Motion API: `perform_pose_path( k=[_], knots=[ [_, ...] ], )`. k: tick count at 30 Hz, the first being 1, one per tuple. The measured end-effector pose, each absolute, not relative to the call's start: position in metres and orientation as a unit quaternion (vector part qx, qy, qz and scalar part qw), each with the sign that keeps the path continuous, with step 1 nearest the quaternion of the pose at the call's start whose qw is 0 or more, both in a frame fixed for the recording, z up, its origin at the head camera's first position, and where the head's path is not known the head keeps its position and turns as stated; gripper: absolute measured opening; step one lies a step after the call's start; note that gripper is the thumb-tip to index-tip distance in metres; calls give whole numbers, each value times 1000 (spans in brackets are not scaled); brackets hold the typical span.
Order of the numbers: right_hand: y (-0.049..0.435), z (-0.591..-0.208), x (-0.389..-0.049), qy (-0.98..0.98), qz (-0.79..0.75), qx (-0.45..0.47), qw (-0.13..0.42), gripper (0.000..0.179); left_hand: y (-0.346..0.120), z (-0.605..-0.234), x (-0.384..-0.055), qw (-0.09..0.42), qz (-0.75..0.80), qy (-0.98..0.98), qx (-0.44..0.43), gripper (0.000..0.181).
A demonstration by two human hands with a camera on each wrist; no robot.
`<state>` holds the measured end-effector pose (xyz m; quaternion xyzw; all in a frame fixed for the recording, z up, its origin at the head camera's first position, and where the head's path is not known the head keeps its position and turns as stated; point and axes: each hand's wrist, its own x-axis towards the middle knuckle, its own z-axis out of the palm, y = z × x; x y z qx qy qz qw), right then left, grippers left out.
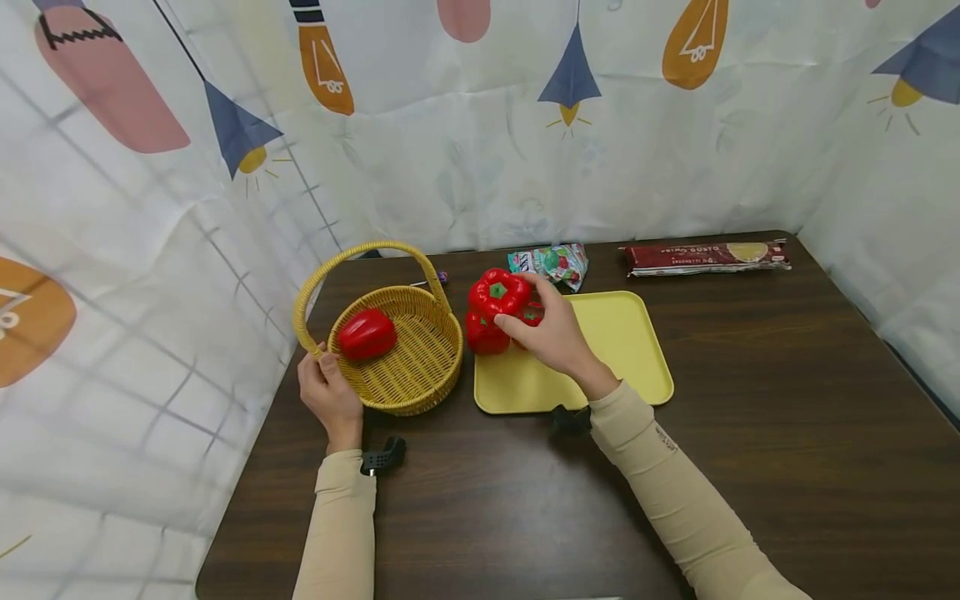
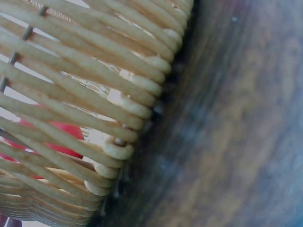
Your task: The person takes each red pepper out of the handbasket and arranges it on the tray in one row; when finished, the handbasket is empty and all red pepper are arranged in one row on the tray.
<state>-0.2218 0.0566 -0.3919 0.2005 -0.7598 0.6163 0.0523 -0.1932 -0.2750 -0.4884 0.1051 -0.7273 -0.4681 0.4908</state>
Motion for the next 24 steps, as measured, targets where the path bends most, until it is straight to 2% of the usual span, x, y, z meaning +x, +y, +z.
perform_pose_path(
  k=[13, 18, 24],
  knots=[
    [109, -389, -244, -795, 585, 141, 78, 63, -277, -490, -194, 493, -471, -724, 104, 60],
    [128, -393, -252, -804, 580, 112, 61, 66, -277, -490, -194, 492, -469, -726, 105, 63],
    [151, -397, -258, -816, 572, 81, 15, 68, -277, -490, -194, 493, -465, -728, 104, 62]
  ],
)
